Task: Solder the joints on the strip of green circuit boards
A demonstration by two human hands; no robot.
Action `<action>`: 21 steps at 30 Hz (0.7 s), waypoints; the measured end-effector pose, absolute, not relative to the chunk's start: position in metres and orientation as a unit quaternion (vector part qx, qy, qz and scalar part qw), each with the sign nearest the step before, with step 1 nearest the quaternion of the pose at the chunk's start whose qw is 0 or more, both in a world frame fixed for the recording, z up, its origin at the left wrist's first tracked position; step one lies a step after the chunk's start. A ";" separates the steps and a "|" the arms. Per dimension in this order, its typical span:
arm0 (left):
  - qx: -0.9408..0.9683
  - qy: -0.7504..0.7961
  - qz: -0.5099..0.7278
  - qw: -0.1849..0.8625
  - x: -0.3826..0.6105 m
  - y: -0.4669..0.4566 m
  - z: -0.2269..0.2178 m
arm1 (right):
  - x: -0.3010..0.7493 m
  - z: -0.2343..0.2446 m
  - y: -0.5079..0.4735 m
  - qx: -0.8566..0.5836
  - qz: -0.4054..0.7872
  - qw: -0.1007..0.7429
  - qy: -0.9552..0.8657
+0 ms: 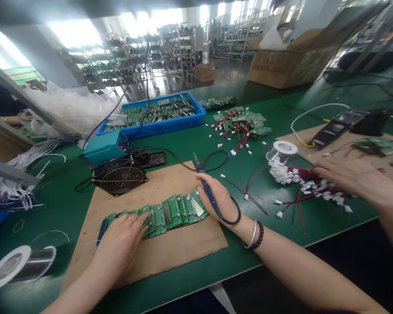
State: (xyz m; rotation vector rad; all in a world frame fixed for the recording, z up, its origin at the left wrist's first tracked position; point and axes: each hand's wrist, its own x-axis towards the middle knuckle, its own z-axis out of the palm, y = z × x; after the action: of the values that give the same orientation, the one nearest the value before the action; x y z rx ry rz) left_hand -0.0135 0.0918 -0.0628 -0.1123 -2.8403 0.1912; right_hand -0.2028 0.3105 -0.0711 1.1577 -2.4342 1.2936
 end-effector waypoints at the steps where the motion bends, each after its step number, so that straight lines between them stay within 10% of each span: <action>1: -0.043 -0.986 0.061 0.148 -0.014 0.090 -0.063 | -0.203 -0.069 0.312 0.376 0.451 0.082 -0.805; 21: 0.040 -0.910 -0.136 0.389 -0.047 0.143 -0.030 | -0.183 -0.028 0.300 0.515 0.521 -0.025 -0.680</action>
State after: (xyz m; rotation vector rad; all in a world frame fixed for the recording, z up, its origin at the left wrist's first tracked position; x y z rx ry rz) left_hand -0.0470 0.1429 -0.0302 0.1022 -2.3138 -0.3470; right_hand -0.1826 0.2999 -0.0285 1.6438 -2.1719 1.6649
